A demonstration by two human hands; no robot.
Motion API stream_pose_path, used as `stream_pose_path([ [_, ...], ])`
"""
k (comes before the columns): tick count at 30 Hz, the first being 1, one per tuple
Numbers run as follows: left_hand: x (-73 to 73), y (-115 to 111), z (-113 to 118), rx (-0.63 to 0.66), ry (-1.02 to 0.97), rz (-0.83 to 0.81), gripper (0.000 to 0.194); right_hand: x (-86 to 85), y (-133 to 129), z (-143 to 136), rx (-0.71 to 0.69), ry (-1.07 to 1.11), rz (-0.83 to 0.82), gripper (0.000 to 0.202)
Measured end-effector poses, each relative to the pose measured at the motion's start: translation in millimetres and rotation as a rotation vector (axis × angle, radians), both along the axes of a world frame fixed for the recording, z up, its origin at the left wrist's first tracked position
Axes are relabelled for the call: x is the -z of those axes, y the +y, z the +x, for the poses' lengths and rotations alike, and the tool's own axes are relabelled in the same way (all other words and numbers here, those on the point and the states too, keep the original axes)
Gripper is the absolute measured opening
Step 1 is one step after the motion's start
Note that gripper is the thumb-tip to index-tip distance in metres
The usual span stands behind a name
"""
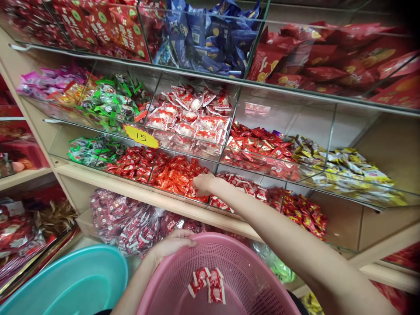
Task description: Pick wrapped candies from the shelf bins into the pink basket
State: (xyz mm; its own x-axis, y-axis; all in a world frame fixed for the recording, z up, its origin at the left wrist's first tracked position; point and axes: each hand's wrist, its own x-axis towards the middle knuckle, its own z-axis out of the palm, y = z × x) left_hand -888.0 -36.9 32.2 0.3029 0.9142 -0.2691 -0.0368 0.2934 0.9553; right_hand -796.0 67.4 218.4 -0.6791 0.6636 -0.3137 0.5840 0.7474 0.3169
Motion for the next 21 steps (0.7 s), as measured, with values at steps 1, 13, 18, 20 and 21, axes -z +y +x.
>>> stream_pose_path([
  [1, -0.2, 0, 0, 0.003, -0.001, -0.001, 0.035, 0.7, 1, -1, 0.006, 0.003, -0.001, 0.023],
  [13, 3.9, 1, -1, -0.022, 0.018, 0.023, 0.032, 0.4, 5, -12, 0.111, -0.022, -0.057, 0.043],
  [18, 2.2, 0, -1, -0.007, 0.017, 0.026, 0.031, 6.5, 5, -12, 0.148, 0.003, -0.045, 0.044],
  [20, 1.1, 0, 0, -0.008, 0.010, 0.027, 0.030, 9.4, 5, -13, 0.164, 0.010, -0.041, 0.043],
  [21, 0.9, 0, 0, -0.010, 0.005, 0.025, 0.030, 10.6, 5, -14, 0.168, 0.015, -0.039, 0.043],
])
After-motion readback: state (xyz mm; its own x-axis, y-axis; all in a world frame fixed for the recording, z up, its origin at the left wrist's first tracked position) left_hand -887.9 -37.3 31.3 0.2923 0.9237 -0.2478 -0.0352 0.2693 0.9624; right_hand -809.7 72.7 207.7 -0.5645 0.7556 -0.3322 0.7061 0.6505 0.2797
